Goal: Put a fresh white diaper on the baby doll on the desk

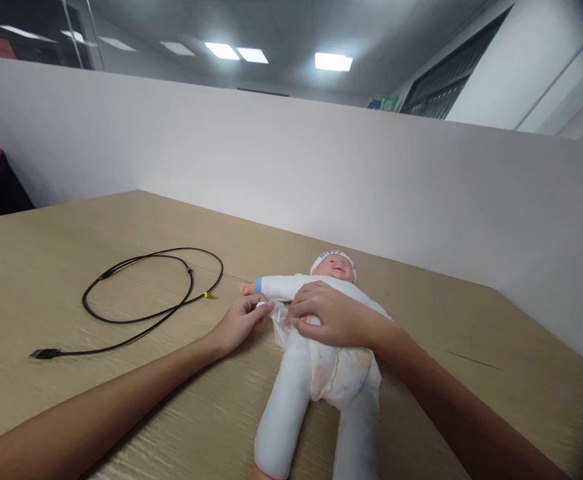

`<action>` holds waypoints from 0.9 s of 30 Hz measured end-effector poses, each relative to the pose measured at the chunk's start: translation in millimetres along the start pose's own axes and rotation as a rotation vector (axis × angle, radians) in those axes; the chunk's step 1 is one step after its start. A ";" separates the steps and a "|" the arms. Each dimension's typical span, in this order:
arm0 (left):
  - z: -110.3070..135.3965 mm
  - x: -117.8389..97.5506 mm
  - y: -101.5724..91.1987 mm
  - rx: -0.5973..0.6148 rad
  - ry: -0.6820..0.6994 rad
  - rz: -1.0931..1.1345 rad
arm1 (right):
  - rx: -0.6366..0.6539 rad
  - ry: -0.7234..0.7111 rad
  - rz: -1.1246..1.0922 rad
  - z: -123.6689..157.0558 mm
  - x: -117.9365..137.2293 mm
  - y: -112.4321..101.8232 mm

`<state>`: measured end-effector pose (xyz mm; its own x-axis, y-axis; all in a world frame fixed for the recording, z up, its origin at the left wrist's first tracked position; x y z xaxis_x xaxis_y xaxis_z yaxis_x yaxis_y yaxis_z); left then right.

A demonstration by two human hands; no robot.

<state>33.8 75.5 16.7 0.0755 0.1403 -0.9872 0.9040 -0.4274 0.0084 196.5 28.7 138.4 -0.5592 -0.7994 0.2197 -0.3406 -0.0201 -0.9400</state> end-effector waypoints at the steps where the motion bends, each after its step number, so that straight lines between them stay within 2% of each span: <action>1: 0.2 -0.2 -0.3 -0.002 0.001 0.003 | 0.023 0.030 0.005 6.7 -2.9 -4.3; 4: 0.3 -2.2 2.6 -0.004 0.006 0.019 | -0.007 0.171 0.013 31.6 -18.6 -12.7; 8: -4.0 -5.3 16.8 -0.024 0.030 0.062 | -0.092 0.269 -0.066 56.1 -34.3 -0.7; 13: -16.6 -7.1 46.5 -0.028 0.035 0.109 | -0.154 0.261 -0.091 60.1 -37.6 11.7; 18: -28.9 -18.3 70.1 -0.023 0.013 0.104 | -0.175 0.244 -0.098 61.0 -38.9 11.7; 23: -29.0 -28.8 78.8 -0.048 -0.041 -0.008 | -0.211 0.249 -0.145 63.5 -37.8 11.0; 27: -24.1 -28.9 76.7 -0.048 -0.067 -0.060 | -0.230 0.243 -0.168 65.0 -36.5 10.9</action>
<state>111.1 60.2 49.7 -0.0057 0.1037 -0.9946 0.9253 -0.3765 -0.0446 262.3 18.6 103.1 -0.6344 -0.6303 0.4474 -0.5883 0.0182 -0.8085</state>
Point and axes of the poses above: each hand's wrist, its own z-axis away from the middle knuckle, its own y-axis out of the palm, x = y × z, the point moved 6 cm from there along -z, towards the middle knuckle, and after that the axes turned 3 degrees about -y, right-handed, at the moved point
